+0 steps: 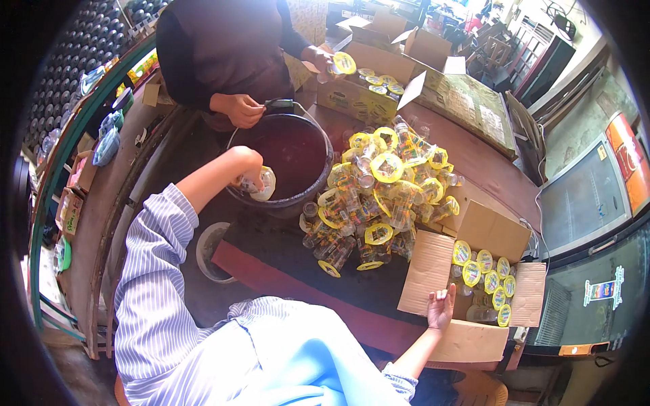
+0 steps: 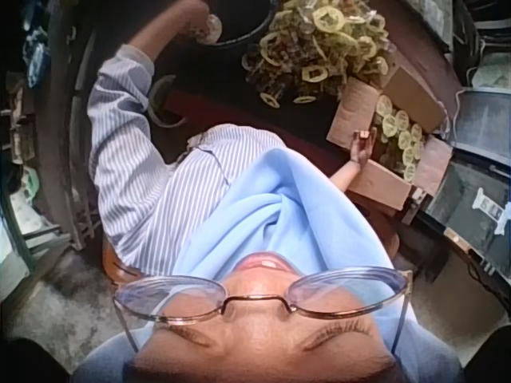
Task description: The person applies yellow circular stickers to the lids of small glass jars. They pick up a jar, use a small metal tool to smooth the sticker onto the lid, and then place the jar into a cardboard box. The process is repeated for multiple jars.
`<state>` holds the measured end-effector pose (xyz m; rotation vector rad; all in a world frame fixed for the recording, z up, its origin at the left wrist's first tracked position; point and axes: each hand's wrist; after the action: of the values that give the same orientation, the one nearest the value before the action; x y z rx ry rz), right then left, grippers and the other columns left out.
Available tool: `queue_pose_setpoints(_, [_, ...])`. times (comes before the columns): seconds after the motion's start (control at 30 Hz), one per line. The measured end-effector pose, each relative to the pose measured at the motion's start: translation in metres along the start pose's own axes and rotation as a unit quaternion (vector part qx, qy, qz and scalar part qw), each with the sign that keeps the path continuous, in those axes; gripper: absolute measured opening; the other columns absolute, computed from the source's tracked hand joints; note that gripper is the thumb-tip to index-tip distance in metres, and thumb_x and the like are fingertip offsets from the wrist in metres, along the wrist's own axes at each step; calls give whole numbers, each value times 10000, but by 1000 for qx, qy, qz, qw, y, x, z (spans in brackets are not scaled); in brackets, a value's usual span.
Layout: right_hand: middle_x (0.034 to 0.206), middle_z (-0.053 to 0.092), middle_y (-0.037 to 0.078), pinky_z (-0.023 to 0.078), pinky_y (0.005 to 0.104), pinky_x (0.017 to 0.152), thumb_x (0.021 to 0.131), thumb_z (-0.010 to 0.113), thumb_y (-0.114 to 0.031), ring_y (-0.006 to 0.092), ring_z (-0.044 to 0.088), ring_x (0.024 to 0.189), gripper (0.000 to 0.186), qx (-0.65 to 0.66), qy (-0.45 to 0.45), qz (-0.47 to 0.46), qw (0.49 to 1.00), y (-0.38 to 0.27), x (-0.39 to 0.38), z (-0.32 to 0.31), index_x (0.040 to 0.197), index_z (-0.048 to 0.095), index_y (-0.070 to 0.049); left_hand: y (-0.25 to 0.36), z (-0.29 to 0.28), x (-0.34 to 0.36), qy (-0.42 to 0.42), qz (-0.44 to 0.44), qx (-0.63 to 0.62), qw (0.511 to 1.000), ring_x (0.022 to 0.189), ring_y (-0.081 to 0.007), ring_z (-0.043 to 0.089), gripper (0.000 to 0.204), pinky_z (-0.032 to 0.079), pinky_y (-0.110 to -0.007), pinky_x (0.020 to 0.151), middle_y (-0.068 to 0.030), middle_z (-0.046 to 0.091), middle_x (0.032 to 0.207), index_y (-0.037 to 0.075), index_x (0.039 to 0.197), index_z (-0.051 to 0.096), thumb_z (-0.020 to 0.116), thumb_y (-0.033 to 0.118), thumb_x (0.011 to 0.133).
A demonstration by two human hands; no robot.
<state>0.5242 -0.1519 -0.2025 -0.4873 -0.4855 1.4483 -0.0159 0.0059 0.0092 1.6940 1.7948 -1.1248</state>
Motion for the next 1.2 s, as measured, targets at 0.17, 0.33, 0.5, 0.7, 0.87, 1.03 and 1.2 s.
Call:
queue_pose_setpoints(0.17, [745, 412, 18, 425, 348, 814, 848, 459, -77, 125, 431, 710, 372, 8, -3, 5, 1000, -1, 0, 5, 1217, 408, -79, -2, -14, -8, 33, -31, 64, 997, 883, -212, 587, 561, 449, -350, 779, -39, 599, 1007, 139, 1030, 600, 608, 546, 644])
queue_pose_setpoints(0.33, [751, 422, 20, 426, 348, 817, 849, 461, -80, 124, 439, 720, 366, 1, -19, -1, 1000, -3, -1, 4, 1211, 414, -76, 1, -27, -24, 175, -32, 87, 980, 911, -220, 581, 554, 424, -391, 776, -66, 608, 965, 103, 1013, 603, 664, 480, 613])
queue_pose_setpoints(0.5, [747, 417, 12, 421, 337, 822, 852, 455, -83, 117, 436, 715, 372, -2, -9, 4, 1000, -2, 0, 8, 1221, 403, -83, 12, 8, -15, 72, 4, 87, 994, 920, -225, 573, 504, 429, -389, 775, -54, 602, 991, 111, 1023, 600, 676, 396, 615])
queue_pose_setpoints(0.7, [750, 424, 15, 424, 342, 817, 845, 469, -85, 119, 439, 718, 372, -6, -11, 2, 1000, -5, -2, 7, 1213, 415, -87, 5, -1, -14, 236, 0, 46, 971, 916, -214, 574, 561, 425, -377, 786, -32, 597, 1003, 115, 1045, 586, 695, 434, 596])
queue_pose_setpoints(0.87, [756, 433, 20, 436, 353, 806, 828, 500, -85, 124, 447, 724, 374, 2, -3, 2, 1000, -6, -1, 7, 1197, 438, -90, 4, -10, -19, 233, 5, 149, 961, 877, -210, 576, 408, 411, -358, 766, -54, 610, 884, 134, 884, 625, 732, 328, 542])
queue_pose_setpoints(1.03, [757, 433, 22, 433, 353, 814, 828, 501, -85, 125, 447, 723, 374, 0, -10, 5, 1000, -7, 1, 7, 1197, 439, -90, 8, -12, -19, 484, 70, 293, 822, 852, -153, 548, 157, 376, -334, 792, 9, 572, 806, 152, 820, 596, 607, 167, 664])
queue_pose_setpoints(1.2, [761, 434, 23, 433, 348, 817, 834, 491, -85, 125, 447, 728, 371, 2, -19, 6, 1000, -7, 1, 7, 1201, 433, -90, 19, -15, -38, 535, 135, 299, 778, 860, -142, 546, 178, 396, -311, 761, 26, 573, 830, 164, 804, 585, 623, 182, 631])
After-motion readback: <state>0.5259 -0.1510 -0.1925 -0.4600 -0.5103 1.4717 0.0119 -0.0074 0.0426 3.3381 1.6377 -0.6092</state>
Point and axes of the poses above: each hand's wrist, its own x-axis towards the middle knuckle, its own z-axis out of the palm, y = z × x
